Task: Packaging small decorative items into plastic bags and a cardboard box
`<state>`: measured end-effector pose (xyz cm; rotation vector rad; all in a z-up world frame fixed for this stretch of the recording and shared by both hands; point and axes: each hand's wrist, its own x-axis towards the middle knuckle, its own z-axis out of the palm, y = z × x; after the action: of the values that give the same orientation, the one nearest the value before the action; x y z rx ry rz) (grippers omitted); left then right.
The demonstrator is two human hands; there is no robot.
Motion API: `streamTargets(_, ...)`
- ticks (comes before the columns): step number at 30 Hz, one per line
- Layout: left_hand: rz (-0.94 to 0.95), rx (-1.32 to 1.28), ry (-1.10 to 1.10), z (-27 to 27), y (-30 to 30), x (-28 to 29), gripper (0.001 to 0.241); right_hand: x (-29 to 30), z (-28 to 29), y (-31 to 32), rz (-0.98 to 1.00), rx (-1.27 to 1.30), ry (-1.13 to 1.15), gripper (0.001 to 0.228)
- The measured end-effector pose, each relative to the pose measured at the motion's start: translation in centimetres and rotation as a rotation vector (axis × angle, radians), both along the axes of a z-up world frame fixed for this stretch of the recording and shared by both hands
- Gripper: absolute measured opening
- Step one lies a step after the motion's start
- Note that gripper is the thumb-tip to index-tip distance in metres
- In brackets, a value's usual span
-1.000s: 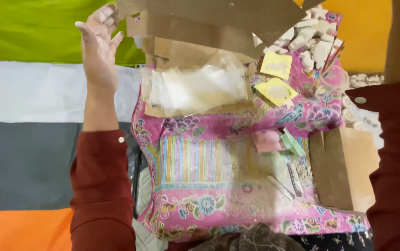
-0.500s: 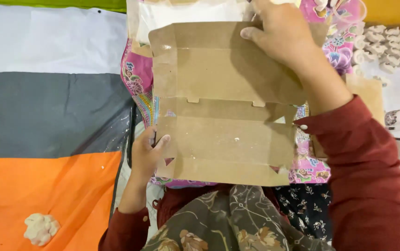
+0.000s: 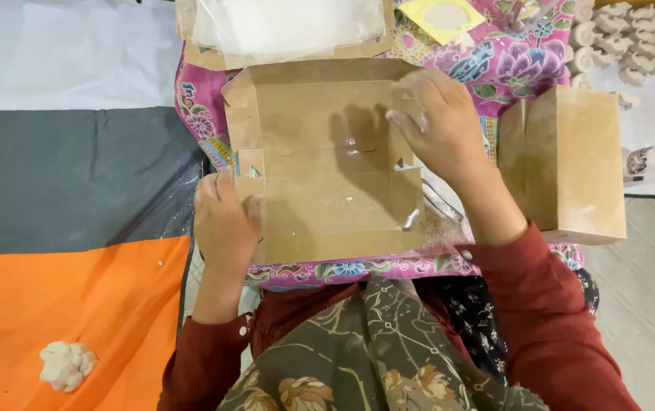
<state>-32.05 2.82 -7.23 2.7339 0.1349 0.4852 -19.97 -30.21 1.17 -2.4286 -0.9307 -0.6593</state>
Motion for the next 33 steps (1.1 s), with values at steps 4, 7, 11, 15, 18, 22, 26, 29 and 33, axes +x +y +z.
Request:
streamTargets(4, -0.103, 0.015, -0.189, 1.4, -6.7, 1.3, 0.064, -8.0, -3.7, -4.7, -0.275, 0.125, 0.336, 0.019)
streamTargets(7, -0.329, -0.088, 0.006, 3.5, -12.8, 1.7, 0.050, -11.7, -7.7, -5.5, -0.573, 0.021, 0.707, 0.035)
streamTargets(11, -0.494, -0.059, 0.167, 2.5, -17.4, 1.9, 0.056, -14.5, -11.2, -4.0, -0.574, 0.271, 0.900, 0.052)
streamTargets(15, -0.507, -0.136, 0.390, -0.2, -19.0, 2.9, 0.064, -15.5, -11.4, -1.8, -0.494, 0.490, 0.724, 0.054)
streamTargets(18, -0.474, -0.198, 0.413, 0.7, -19.2, 3.2, 0.072, -15.9, -16.8, -1.9, -0.336, 0.369, 0.531, 0.052)
streamTargets(22, -0.454, -0.186, 0.420, -3.1, -19.1, 4.0, 0.058, -16.8, -12.9, -0.9, -0.263, 0.344, 0.511, 0.055)
streamTargets(26, -0.451, -0.285, 0.468, -3.3, -18.1, 4.0, 0.046, -18.3, -9.9, -1.3, -0.306, 0.562, 0.652, 0.076)
streamTargets(29, -0.422, -0.367, 0.462, -0.3, -17.2, 3.2, 0.041, -19.5, -11.7, -2.1, -0.433, 0.696, 0.682, 0.079)
streamTargets(33, -0.360, -0.537, 0.477, 1.4, -17.1, 2.6, 0.040, -20.4, -13.8, -2.1, -0.500, 0.970, 0.807, 0.073)
